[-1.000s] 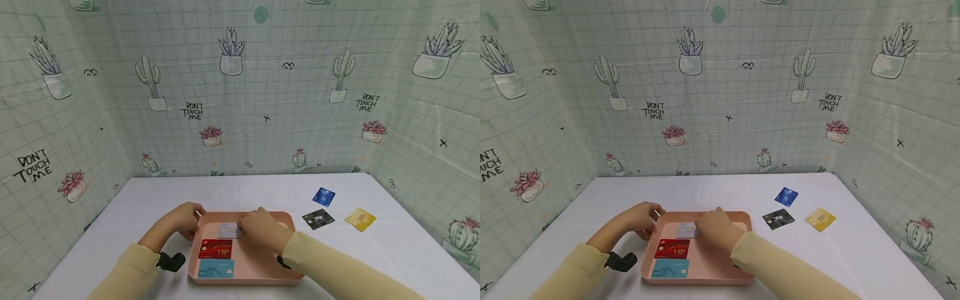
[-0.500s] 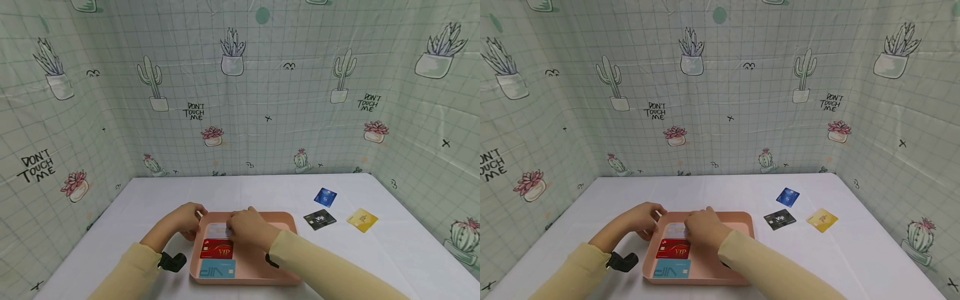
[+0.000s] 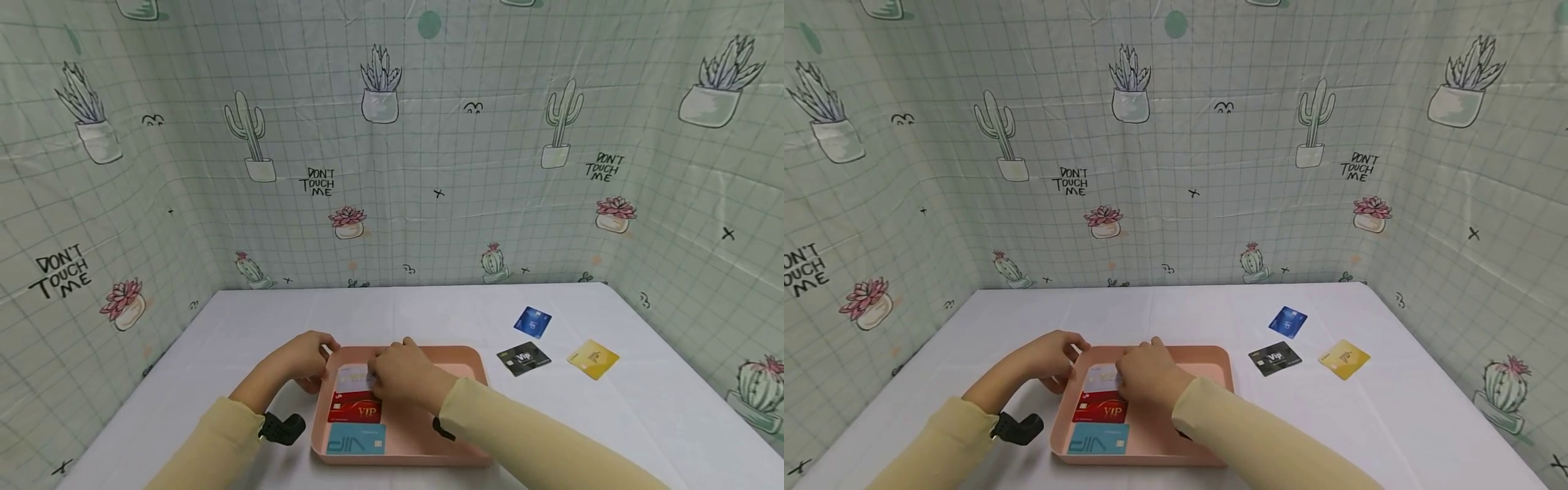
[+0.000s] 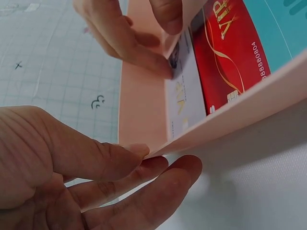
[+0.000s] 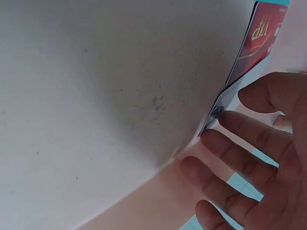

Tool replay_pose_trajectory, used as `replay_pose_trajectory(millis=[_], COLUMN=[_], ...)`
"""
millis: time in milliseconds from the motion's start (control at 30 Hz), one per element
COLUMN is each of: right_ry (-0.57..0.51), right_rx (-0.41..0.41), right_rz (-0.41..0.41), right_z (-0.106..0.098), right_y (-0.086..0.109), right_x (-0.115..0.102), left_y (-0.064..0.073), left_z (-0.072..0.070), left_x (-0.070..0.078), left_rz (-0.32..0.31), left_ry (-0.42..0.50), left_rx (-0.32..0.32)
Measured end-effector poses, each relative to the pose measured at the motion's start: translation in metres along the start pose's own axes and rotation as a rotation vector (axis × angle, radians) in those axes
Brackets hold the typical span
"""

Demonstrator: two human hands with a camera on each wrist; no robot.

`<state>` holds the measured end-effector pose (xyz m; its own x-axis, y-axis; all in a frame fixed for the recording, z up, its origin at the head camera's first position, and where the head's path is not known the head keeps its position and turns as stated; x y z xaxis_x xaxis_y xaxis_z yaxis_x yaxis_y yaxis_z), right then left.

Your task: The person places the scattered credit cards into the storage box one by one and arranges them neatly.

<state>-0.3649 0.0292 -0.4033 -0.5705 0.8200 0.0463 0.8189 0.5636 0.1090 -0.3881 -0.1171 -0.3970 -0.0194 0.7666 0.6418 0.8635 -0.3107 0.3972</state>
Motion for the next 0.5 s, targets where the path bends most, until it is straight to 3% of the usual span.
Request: replay_pose_trajectory(millis=[500], right_ry=[0.108], right_rx=[0.044], right_rz=[0.046], right_z=[-0.0040], right_y=[0.0007], right_x=[0.0032], left_y=[0.0005], left_z=[-0.0003], left_x=[-0.0007], left_rz=[-0.009], left_ry=[0.008], left_rx=[-0.004])
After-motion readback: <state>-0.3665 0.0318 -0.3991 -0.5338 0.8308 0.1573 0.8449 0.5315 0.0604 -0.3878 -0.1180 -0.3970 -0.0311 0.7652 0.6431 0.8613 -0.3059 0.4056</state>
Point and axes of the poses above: each hand's wrist, its own y-axis away from the middle knuckle, its own z-axis out of the palm, x = y × z, the point moved 7 cm from there along -y, towards the middle knuckle, and after that the axes turned 8 degrees about -x, right-handed, at the moved point
